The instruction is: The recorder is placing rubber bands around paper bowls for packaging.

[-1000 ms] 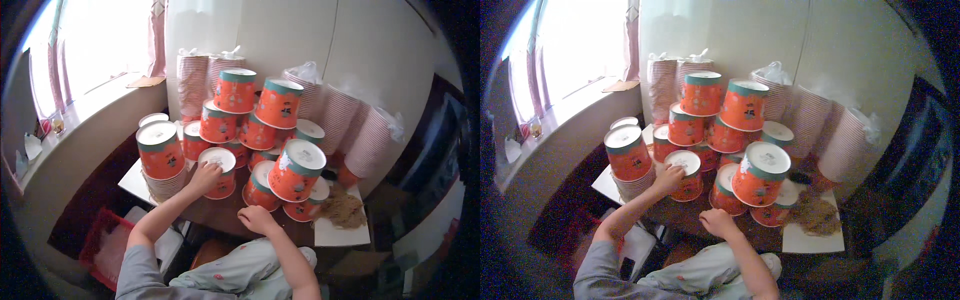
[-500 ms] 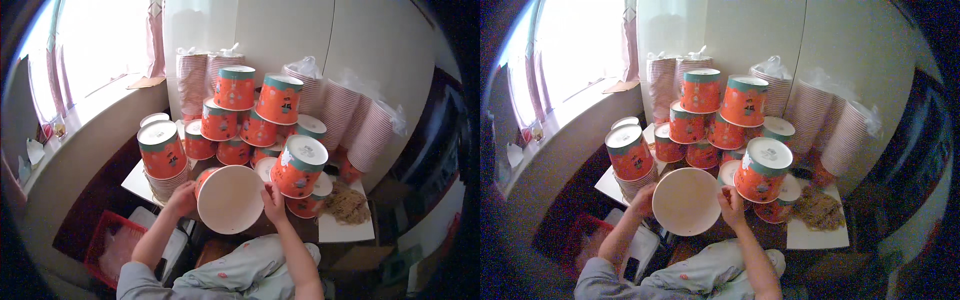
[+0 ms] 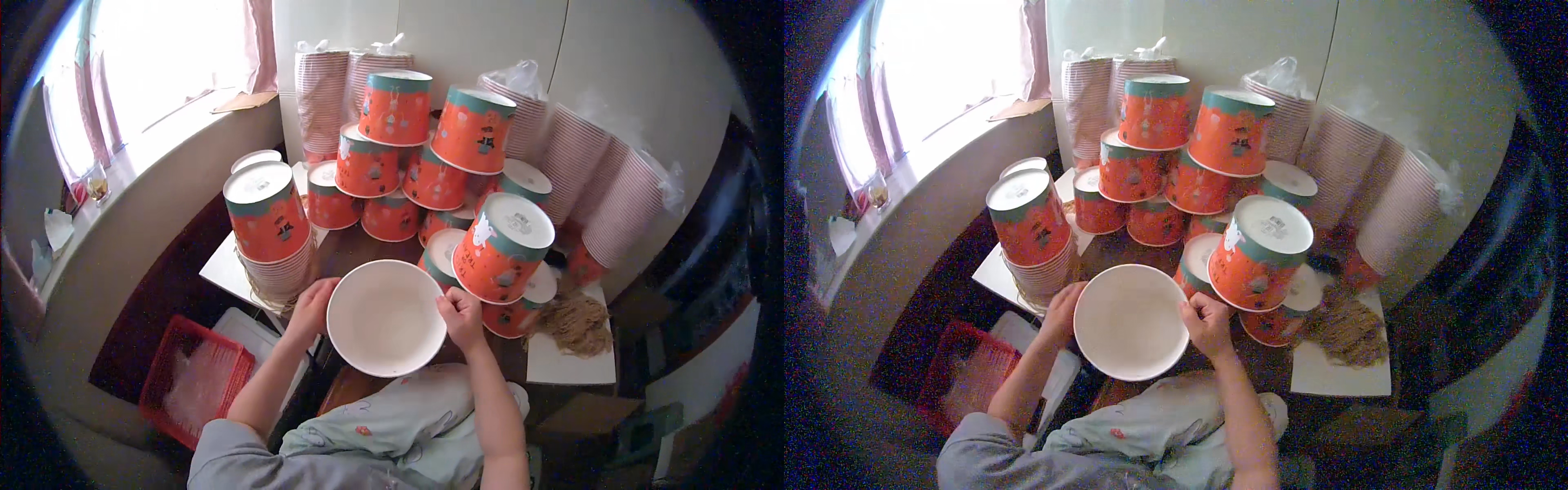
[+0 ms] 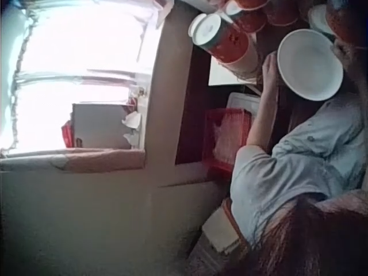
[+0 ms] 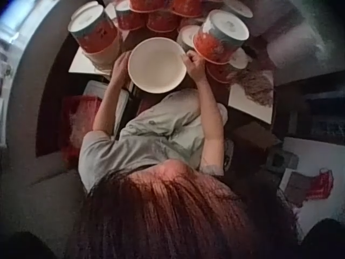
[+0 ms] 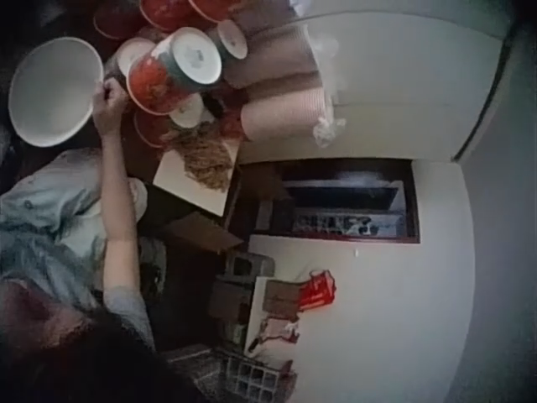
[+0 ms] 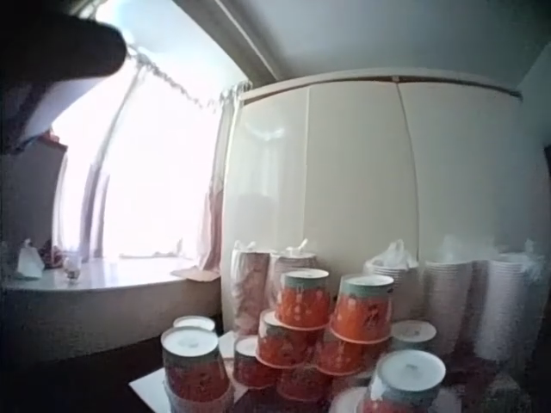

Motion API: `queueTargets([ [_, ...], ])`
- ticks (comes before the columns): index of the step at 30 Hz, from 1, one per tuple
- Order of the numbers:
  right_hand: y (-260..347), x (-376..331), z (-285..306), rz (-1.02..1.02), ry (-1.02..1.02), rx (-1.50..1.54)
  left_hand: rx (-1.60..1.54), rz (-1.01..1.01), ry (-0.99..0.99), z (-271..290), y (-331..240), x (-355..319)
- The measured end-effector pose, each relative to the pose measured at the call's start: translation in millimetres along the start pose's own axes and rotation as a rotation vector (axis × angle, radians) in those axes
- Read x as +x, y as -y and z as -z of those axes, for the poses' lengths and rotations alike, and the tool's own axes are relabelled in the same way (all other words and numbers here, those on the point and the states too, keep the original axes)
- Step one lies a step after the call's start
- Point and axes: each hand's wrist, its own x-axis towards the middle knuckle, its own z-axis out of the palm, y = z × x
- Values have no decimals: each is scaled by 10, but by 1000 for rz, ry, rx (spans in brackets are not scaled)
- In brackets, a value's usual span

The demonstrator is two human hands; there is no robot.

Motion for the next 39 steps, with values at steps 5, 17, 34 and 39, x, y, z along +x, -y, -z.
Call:
queueTargets([
  [5, 68, -31, -20, -93, 82, -67, 236, 53, 181, -39, -327, -64],
  [17, -19, -59, -71, -103, 147, -100, 862, -275, 71, -277, -348, 10],
  [34, 7, -93, -105, -90, 170, -73, 1199, -506, -21, -470, -312, 53],
  [39, -2, -84, -93, -121, 179, -55, 1161, -368, 90, -436, -385, 129],
])
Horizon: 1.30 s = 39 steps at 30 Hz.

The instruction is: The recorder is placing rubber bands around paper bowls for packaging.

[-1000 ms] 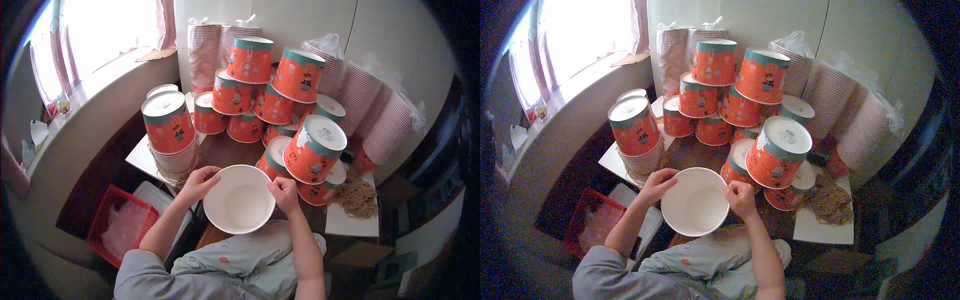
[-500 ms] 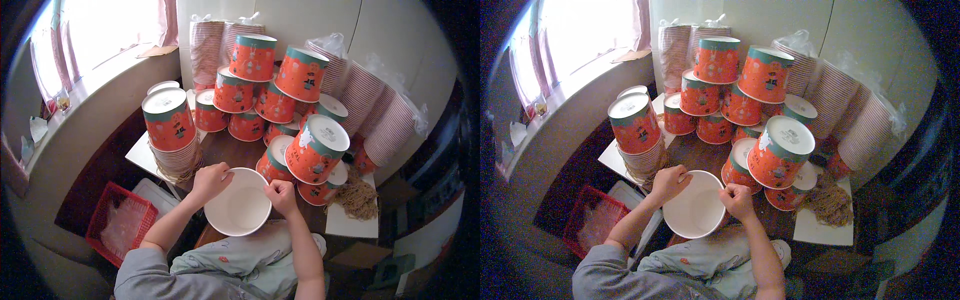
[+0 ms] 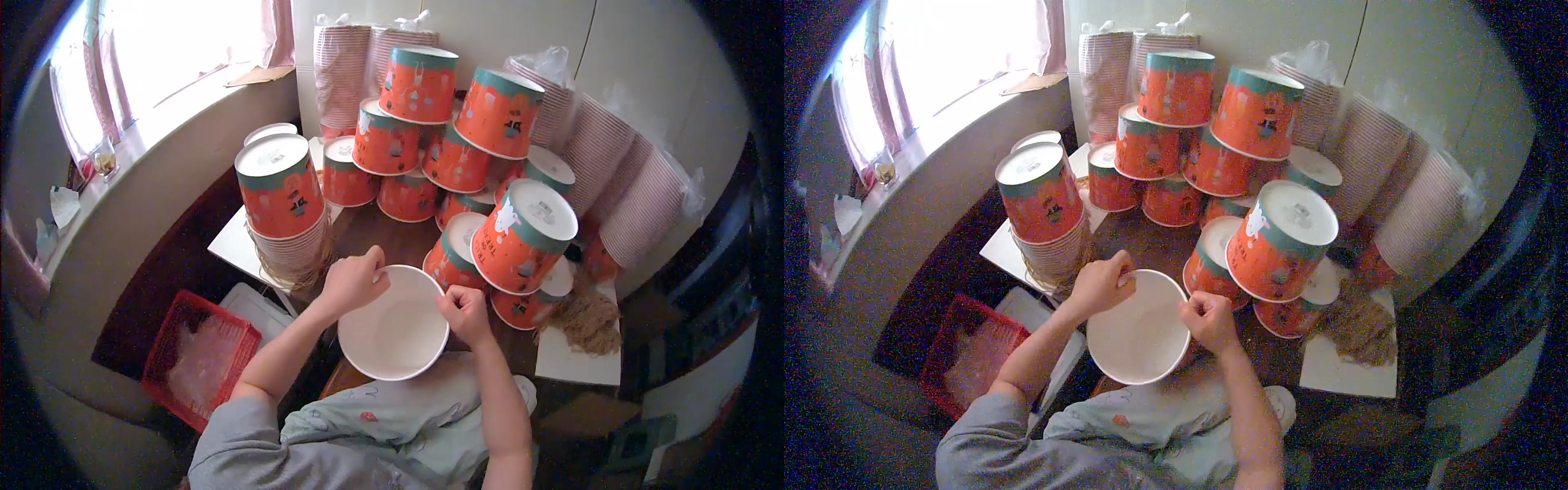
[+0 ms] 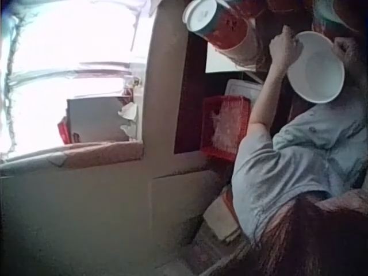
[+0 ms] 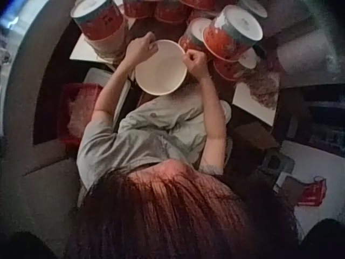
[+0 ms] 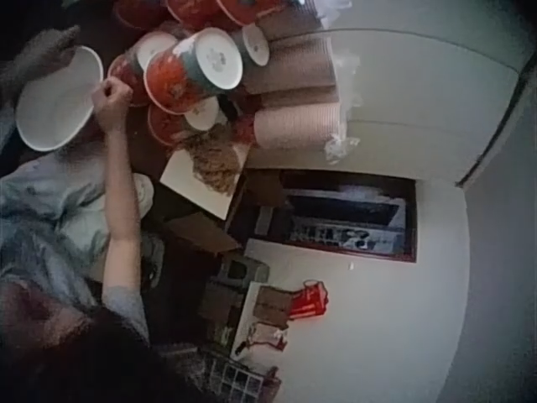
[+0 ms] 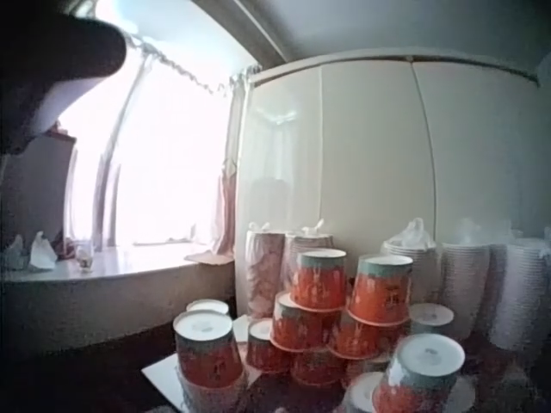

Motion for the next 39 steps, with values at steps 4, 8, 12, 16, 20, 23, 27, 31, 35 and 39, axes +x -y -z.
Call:
queueTargets([
  [4, 1, 3, 13, 18, 5, -9, -21, 2, 70, 12, 54, 53],
  [8, 72, -3, 10, 17, 18, -30, -222, 1, 70, -1, 80, 30],
  [12, 41, 16, 11, 26, 22, -28, -292, -10, 1, -56, 112, 25],
  [16, 36, 13, 8, 29, 6, -23, -313, -101, -18, -106, 167, 30],
  [20, 44, 2, 20, 12, 21, -31, -480, -1, 23, -117, 178, 7],
  [23, 54, -2, 32, -6, 52, -33, -626, 78, 54, -109, 211, -32],
  [27, 48, -9, 54, -6, 98, -75, -681, 103, 107, -117, 255, -75],
  [31, -34, 42, 71, 85, -20, -89, -699, 89, 112, -84, 299, -96],
  [35, 20, 86, 111, 222, -132, -200, -835, 171, 119, 79, 260, -190],
  [39, 39, 87, 64, 464, -222, -343, -696, -56, -93, 174, 228, -270],
])
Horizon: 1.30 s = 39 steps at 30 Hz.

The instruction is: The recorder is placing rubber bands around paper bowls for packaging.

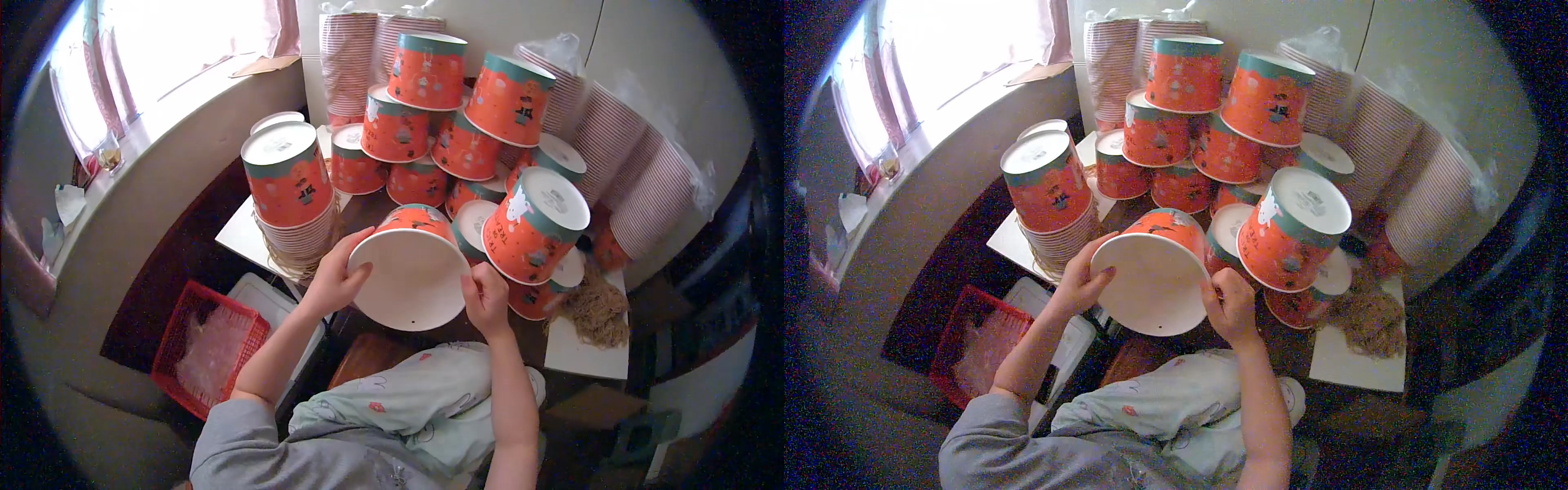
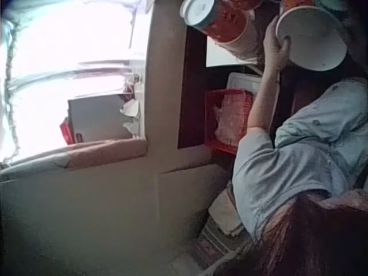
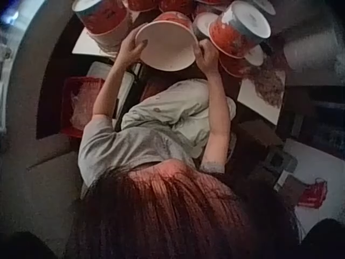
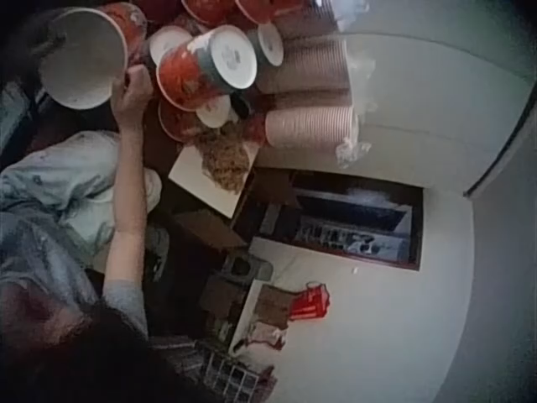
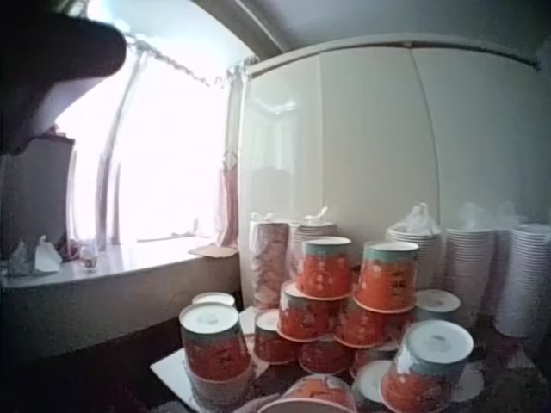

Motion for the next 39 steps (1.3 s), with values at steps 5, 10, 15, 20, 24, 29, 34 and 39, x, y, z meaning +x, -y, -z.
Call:
queueTargets([
  [5, 26, 7, 80, -73, 4, 0, 171, 27, -19, -14, -69, -27],
  [10, -54, 106, 244, -444, 389, 117, 259, 304, 77, 25, 36, 0],
  [15, -159, 12, 663, -621, 756, -122, 79, 361, 166, -127, 184, 9],
  [20, -380, -268, 1179, -1053, 782, 141, 195, 295, 109, -179, 294, -146],
  [24, -864, -997, 1804, -1147, 553, -190, 148, 94, 45, -249, 206, -228],
  [29, -884, -1222, 1768, -622, 405, -933, 383, -46, 99, -209, 320, -333],
  [34, -1117, -1240, 1750, -375, 651, -1129, 130, 24, 63, -241, 199, -381],
  [39, -1161, -1178, 1807, -170, 820, -1158, 5, 90, 62, -208, 124, -442],
])
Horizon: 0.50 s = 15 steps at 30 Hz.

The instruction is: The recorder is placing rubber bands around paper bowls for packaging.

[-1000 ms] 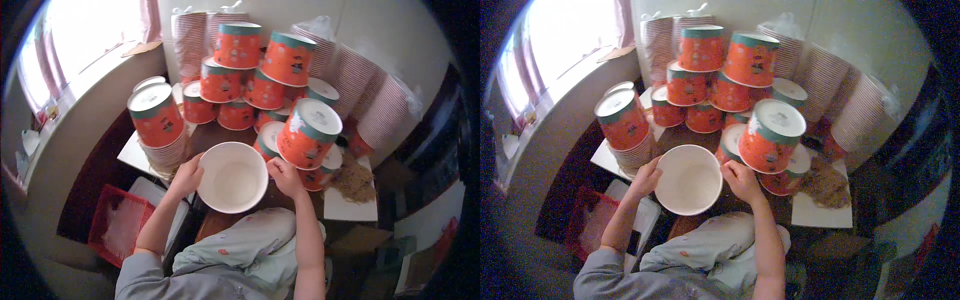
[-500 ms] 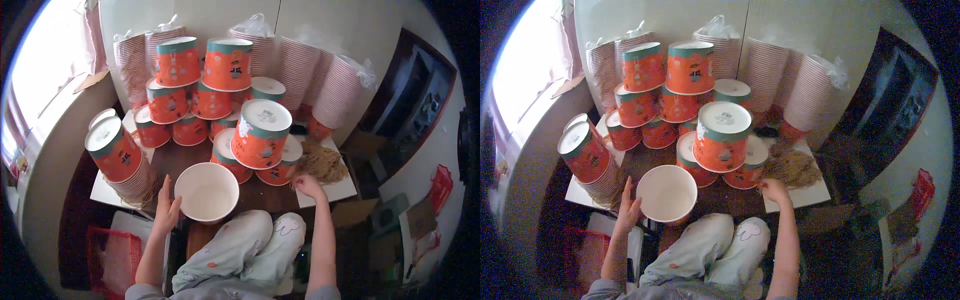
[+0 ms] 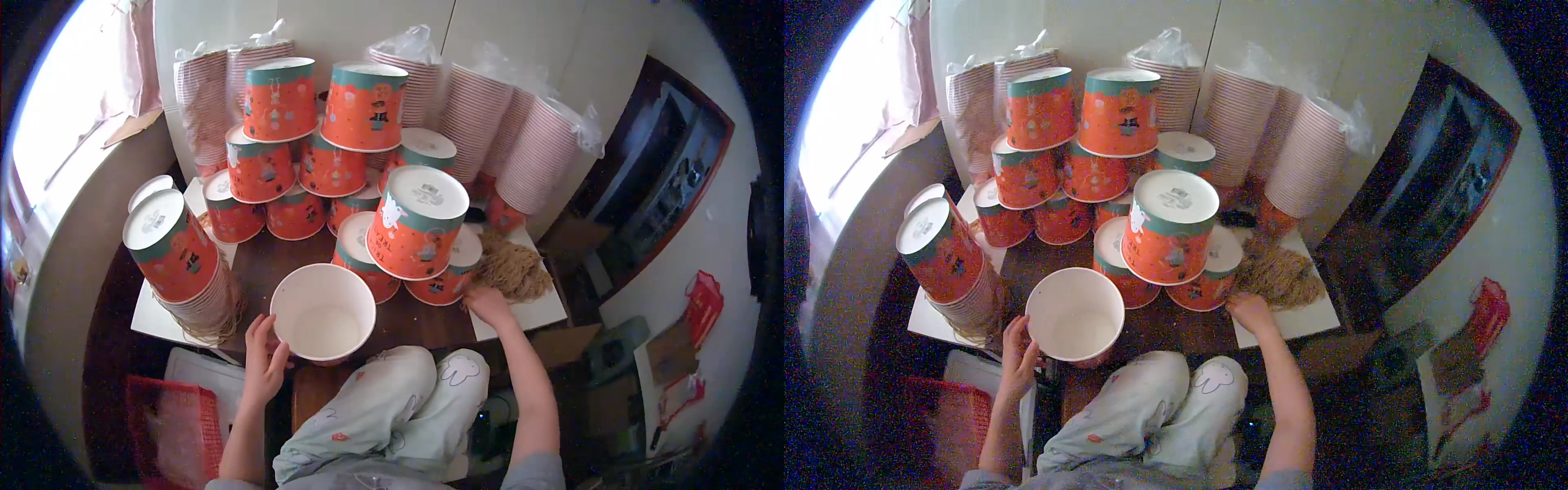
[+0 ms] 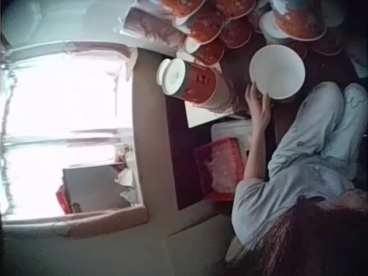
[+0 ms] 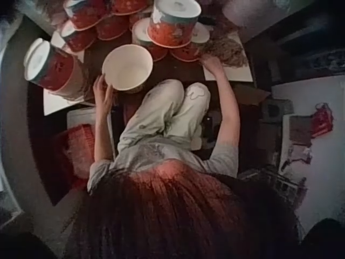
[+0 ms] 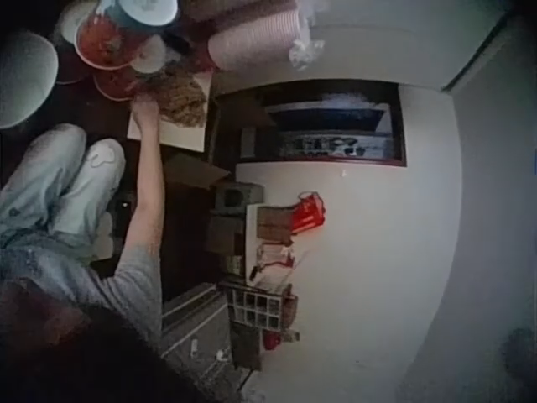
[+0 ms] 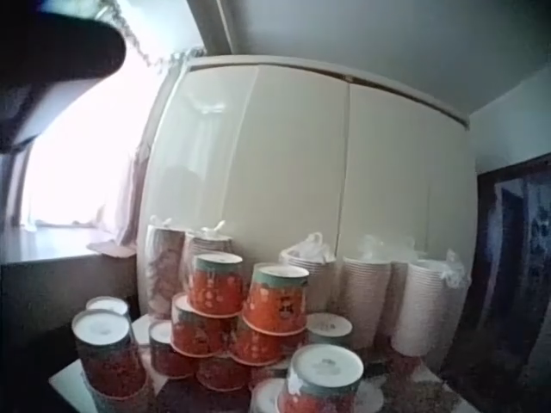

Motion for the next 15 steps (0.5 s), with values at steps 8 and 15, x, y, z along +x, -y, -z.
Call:
queueTargets([
  [8, -21, -61, 67, -220, 41, 116, 16, -46, -13, -6, 149, 4],
  [15, -52, 38, -283, -163, 19, 70, -108, 32, 31, -30, 113, 21],
])
